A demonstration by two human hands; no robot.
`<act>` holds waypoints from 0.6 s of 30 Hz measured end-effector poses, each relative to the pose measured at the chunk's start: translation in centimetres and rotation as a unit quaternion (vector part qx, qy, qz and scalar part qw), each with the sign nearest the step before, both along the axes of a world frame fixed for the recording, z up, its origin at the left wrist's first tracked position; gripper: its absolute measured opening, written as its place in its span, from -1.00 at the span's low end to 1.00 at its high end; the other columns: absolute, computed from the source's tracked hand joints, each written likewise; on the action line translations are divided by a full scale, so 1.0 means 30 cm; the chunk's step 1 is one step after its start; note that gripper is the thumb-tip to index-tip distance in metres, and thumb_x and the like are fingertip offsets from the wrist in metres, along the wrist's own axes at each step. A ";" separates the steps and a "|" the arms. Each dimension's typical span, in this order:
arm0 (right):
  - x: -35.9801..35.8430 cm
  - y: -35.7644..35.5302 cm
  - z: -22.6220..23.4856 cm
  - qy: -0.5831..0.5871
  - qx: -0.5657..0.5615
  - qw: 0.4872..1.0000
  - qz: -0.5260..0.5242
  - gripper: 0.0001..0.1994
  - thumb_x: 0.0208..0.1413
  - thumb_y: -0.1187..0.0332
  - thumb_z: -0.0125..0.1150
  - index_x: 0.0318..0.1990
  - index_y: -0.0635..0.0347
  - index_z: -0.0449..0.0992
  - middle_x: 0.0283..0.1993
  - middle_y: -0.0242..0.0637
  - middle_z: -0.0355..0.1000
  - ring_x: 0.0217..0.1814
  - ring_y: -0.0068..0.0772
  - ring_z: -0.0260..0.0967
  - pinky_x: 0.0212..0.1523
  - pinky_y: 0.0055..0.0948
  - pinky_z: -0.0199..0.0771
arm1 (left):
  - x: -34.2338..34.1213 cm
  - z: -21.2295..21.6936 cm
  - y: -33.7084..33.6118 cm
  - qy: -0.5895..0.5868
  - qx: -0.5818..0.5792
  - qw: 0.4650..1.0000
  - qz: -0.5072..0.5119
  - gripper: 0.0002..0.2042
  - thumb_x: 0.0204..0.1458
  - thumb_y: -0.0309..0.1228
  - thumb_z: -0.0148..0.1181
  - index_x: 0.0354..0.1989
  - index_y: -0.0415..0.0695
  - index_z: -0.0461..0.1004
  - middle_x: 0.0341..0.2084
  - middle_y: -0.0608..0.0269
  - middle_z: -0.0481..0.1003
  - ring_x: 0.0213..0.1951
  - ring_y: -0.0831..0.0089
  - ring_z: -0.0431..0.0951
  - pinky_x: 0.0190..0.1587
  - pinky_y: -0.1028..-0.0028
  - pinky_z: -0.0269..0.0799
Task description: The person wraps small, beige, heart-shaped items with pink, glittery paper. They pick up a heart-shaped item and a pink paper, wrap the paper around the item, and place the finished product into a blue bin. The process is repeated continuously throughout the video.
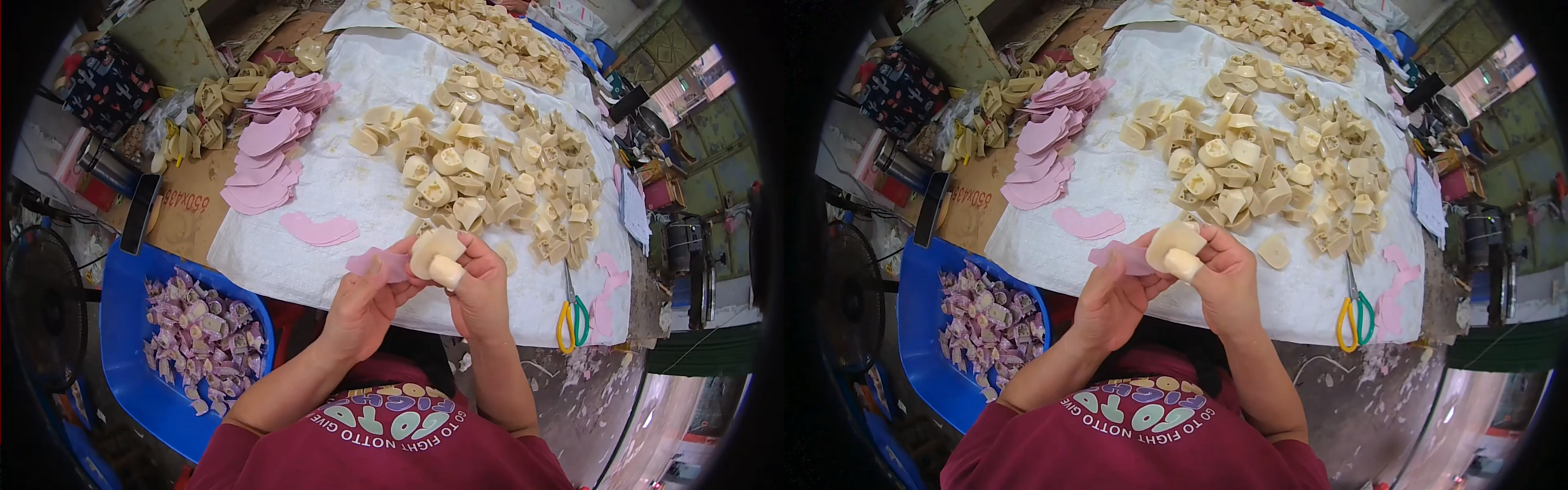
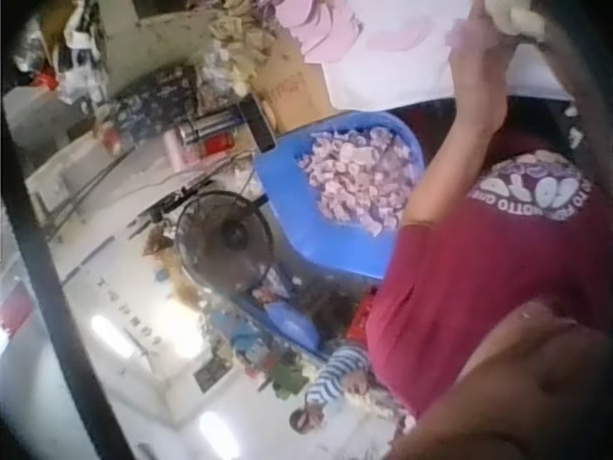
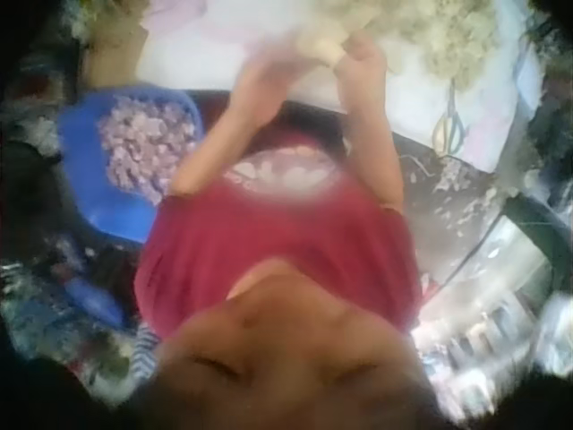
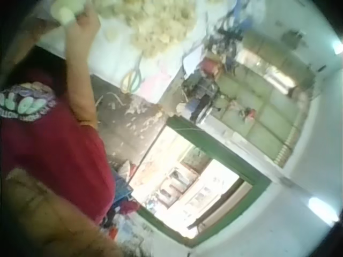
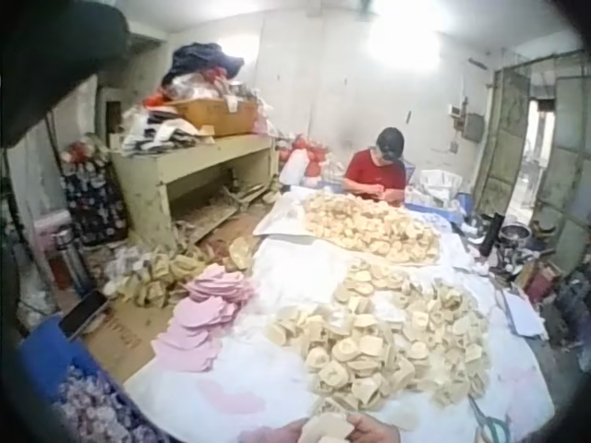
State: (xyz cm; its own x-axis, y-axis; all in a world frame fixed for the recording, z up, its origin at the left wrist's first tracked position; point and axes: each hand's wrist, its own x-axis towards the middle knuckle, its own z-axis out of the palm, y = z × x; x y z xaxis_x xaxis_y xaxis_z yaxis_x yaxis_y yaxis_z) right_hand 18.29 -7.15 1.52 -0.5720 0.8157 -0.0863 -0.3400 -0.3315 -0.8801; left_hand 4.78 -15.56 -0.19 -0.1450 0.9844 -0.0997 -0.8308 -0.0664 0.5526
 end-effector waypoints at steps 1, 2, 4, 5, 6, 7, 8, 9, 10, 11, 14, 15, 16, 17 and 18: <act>0.010 0.007 -0.001 0.004 -0.024 1.000 0.019 -0.64 0.03 0.56 0.26 0.02 0.34 0.41 -0.08 -0.19 0.50 -0.08 -0.42 0.48 -0.09 -0.46 0.52 | -0.008 0.004 -0.006 0.013 0.016 1.000 -0.006 -0.55 0.26 -0.22 -0.06 0.18 -0.32 0.25 0.08 0.05 0.40 0.04 0.32 0.49 0.12 0.29 0.41; 0.012 0.009 -0.009 0.011 -0.043 0.999 0.016 -0.64 0.03 0.55 0.26 0.02 0.34 0.42 -0.09 -0.19 0.50 -0.10 -0.42 0.49 -0.10 -0.46 0.52 | -0.021 0.001 -0.009 0.035 -0.007 0.999 -0.016 -0.56 0.26 -0.22 -0.05 0.16 -0.32 0.27 0.06 0.03 0.41 0.03 0.31 0.50 0.11 0.29 0.43; 0.020 0.003 -0.030 0.024 -0.081 0.996 0.008 -0.64 0.03 0.53 0.28 0.01 0.35 0.42 -0.09 -0.18 0.50 -0.13 -0.41 0.50 -0.12 -0.46 0.54 | -0.049 -0.007 -0.009 0.080 -0.054 0.995 -0.038 -0.58 0.26 -0.23 -0.04 0.12 -0.32 0.32 0.04 0.00 0.43 0.00 0.29 0.52 0.09 0.28 0.46; 0.020 -0.003 -0.022 0.021 -0.055 0.998 -0.001 -0.64 0.02 0.53 0.28 0.01 0.36 0.43 -0.09 -0.18 0.50 -0.12 -0.41 0.50 -0.11 -0.46 0.53 | -0.050 -0.002 -0.006 0.071 -0.076 0.994 -0.016 -0.59 0.25 -0.23 -0.02 0.10 -0.32 0.33 0.02 -0.02 0.44 0.00 0.29 0.52 0.08 0.29 0.47; 0.014 -0.012 -0.002 0.019 -0.030 0.999 -0.010 -0.64 0.02 0.54 0.28 0.01 0.38 0.43 -0.09 -0.18 0.50 -0.11 -0.41 0.50 -0.10 -0.47 0.53 | -0.052 0.009 -0.004 0.062 -0.098 0.993 0.008 -0.60 0.25 -0.24 -0.01 0.09 -0.32 0.34 0.01 -0.04 0.45 -0.01 0.30 0.52 0.07 0.29 0.48; 0.008 -0.020 0.013 0.016 -0.005 1.000 -0.018 -0.64 0.02 0.54 0.29 0.00 0.39 0.43 -0.09 -0.19 0.50 -0.10 -0.40 0.49 -0.09 -0.47 0.52 | -0.053 0.015 -0.003 0.054 -0.121 0.991 0.032 -0.61 0.24 -0.25 0.00 0.07 -0.33 0.35 -0.01 -0.05 0.46 -0.01 0.30 0.53 0.06 0.29 0.49; 0.004 -0.037 0.017 -0.001 0.034 0.999 -0.032 -0.63 0.00 0.55 0.29 0.00 0.38 0.43 -0.08 -0.17 0.50 -0.09 -0.37 0.49 -0.07 -0.45 0.52 | -0.057 0.010 -0.003 0.050 -0.119 0.991 0.042 -0.61 0.24 -0.26 0.01 0.08 -0.32 0.35 -0.01 -0.06 0.46 0.00 0.29 0.52 0.07 0.29 0.48; 0.002 -0.062 0.019 -0.019 0.073 0.996 -0.045 -0.63 -0.01 0.55 0.30 0.00 0.37 0.43 -0.08 -0.16 0.49 -0.07 -0.34 0.49 -0.06 -0.43 0.51 | -0.058 -0.002 -0.003 0.044 -0.117 0.991 0.052 -0.62 0.24 -0.27 0.01 0.08 -0.32 0.35 -0.01 -0.07 0.46 0.01 0.29 0.52 0.07 0.28 0.48; 0.002 -0.076 0.018 -0.037 0.112 0.991 -0.058 -0.63 -0.03 0.56 0.30 -0.01 0.36 0.44 -0.07 -0.14 0.49 -0.06 -0.30 0.49 -0.05 -0.42 0.50 | -0.059 -0.009 -0.005 0.038 -0.115 0.991 0.062 -0.62 0.24 -0.28 0.02 0.08 -0.32 0.35 -0.02 -0.08 0.47 0.02 0.28 0.51 0.08 0.27 0.47; 0.001 -0.078 0.018 -0.089 0.225 0.968 -0.060 -0.62 -0.05 0.57 0.31 -0.02 0.33 0.44 -0.06 -0.13 0.48 -0.04 -0.26 0.48 -0.04 -0.38 0.50 | -0.054 -0.009 -0.007 0.029 -0.109 0.991 0.065 -0.63 0.24 -0.28 0.01 0.08 -0.32 0.35 -0.02 -0.08 0.46 0.03 0.27 0.50 0.09 0.27 0.45; -0.005 -0.079 0.020 -0.172 0.465 0.865 -0.078 -0.62 -0.12 0.61 0.32 -0.07 0.29 0.44 -0.06 -0.10 0.47 -0.02 -0.14 0.46 -0.03 -0.31 0.49 | -0.035 0.016 -0.017 0.017 -0.084 0.994 0.065 -0.63 0.24 -0.28 0.00 0.09 -0.31 0.35 -0.02 -0.07 0.46 0.05 0.25 0.49 0.12 0.27 0.41; -0.014 -0.080 0.016 -0.154 0.492 0.852 -0.092 -0.62 -0.15 0.62 0.32 -0.10 0.28 0.43 -0.06 -0.11 0.47 -0.02 -0.12 0.46 -0.04 -0.29 0.49 | -0.031 0.031 -0.024 0.023 -0.072 0.995 0.060 -0.63 0.25 -0.28 0.00 0.09 -0.30 0.35 -0.02 -0.07 0.47 0.06 0.24 0.48 0.13 0.27 0.40; -0.022 -0.081 0.013 -0.135 0.518 0.838 -0.106 -0.63 -0.17 0.63 0.32 -0.13 0.27 0.43 -0.07 -0.11 0.47 -0.02 -0.09 0.46 -0.06 -0.28 0.49 | -0.028 0.042 -0.030 0.029 -0.059 0.996 0.055 -0.63 0.25 -0.27 -0.01 0.09 -0.30 0.35 -0.02 -0.06 0.47 0.07 0.23 0.47 0.14 0.26 0.38; -0.027 -0.082 0.011 -0.117 0.543 0.823 -0.120 -0.63 -0.20 0.64 0.33 -0.16 0.27 0.42 -0.07 -0.12 0.47 -0.02 -0.07 0.45 -0.07 -0.26 0.49 | -0.025 0.046 -0.032 0.034 -0.044 0.997 0.052 -0.63 0.25 -0.27 -0.01 0.10 -0.29 0.35 -0.01 -0.05 0.47 0.07 0.23 0.47 0.14 0.27 0.38; -0.028 -0.083 0.018 -0.137 0.555 0.813 -0.111 -0.64 -0.20 0.63 0.33 -0.17 0.27 0.42 -0.08 -0.12 0.48 -0.03 -0.07 0.45 -0.07 -0.26 0.49 | -0.026 0.049 -0.038 0.039 -0.031 0.997 0.052 -0.62 0.25 -0.27 -0.01 0.10 -0.29 0.34 -0.01 -0.05 0.47 0.08 0.23 0.47 0.15 0.27 0.37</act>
